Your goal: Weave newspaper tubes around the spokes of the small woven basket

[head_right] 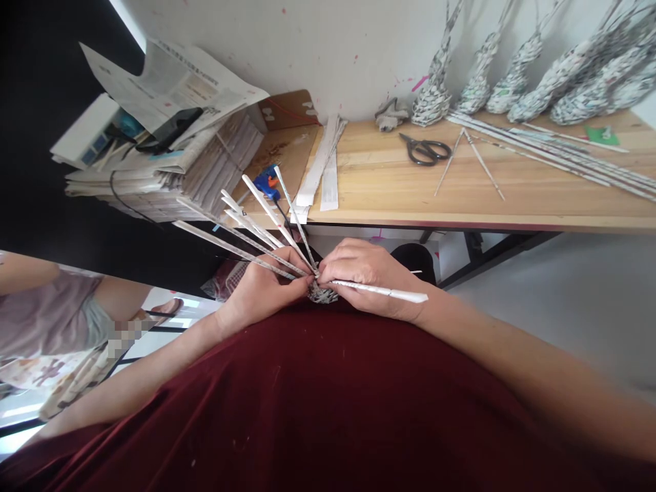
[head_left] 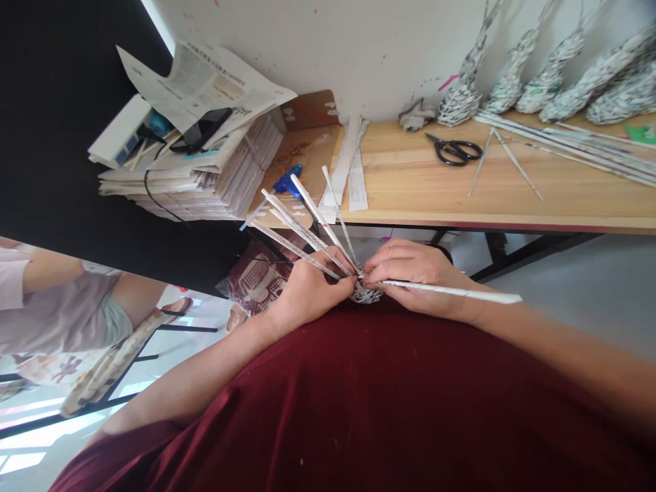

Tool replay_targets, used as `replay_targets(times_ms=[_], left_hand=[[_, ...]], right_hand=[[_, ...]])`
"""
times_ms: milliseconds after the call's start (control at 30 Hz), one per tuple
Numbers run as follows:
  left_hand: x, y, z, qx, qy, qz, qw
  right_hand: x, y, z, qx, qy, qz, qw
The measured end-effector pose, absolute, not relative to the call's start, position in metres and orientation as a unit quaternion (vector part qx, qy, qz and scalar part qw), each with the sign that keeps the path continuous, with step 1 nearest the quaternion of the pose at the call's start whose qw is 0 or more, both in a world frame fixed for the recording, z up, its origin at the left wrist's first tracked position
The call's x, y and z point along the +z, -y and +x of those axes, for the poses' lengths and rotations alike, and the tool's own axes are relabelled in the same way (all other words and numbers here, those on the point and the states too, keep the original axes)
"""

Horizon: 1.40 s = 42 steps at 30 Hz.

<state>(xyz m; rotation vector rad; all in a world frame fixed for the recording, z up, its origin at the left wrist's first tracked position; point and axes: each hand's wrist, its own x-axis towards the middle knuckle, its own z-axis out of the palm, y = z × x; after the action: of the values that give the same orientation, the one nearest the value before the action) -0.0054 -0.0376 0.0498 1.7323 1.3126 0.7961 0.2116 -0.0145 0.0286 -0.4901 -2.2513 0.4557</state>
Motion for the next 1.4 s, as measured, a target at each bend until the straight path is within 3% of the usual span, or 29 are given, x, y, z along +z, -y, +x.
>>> replay_targets(times_ms=[233, 467, 700, 867, 1100, 1300, 1400], left_hand=[[0.056, 0.037, -0.006, 0.277, -0.533, 0.681, 0.419], [0.057, 0.036, -0.007, 0.283, -0.518, 0.695, 0.410], [0.056, 0.038, -0.012, 0.283, -0.496, 0.655, 0.494], [0.052, 0.037, -0.011, 0.288, -0.508, 0.671, 0.457], [0.057, 0.034, -0.007, 0.313, -0.531, 0.657, 0.434], [0.053, 0.034, -0.008, 0.320, -0.518, 0.594, 0.526], [0.049, 0.034, -0.006, 0.337, -0.509, 0.598, 0.519]], right_hand=[[0.028, 0.014, 0.206, 0.240, 0.859, -0.262, 0.367], [0.028, 0.010, 0.201, 0.226, 0.864, -0.263, 0.366], [0.029, 0.007, 0.203, 0.224, 0.882, -0.236, 0.341], [0.035, 0.004, 0.203, 0.187, 0.906, -0.204, 0.320], [0.041, 0.012, 0.202, 0.305, 0.841, -0.328, 0.304], [0.041, 0.015, 0.202, 0.325, 0.810, -0.355, 0.336], [0.039, 0.016, 0.202, 0.318, 0.811, -0.347, 0.348]])
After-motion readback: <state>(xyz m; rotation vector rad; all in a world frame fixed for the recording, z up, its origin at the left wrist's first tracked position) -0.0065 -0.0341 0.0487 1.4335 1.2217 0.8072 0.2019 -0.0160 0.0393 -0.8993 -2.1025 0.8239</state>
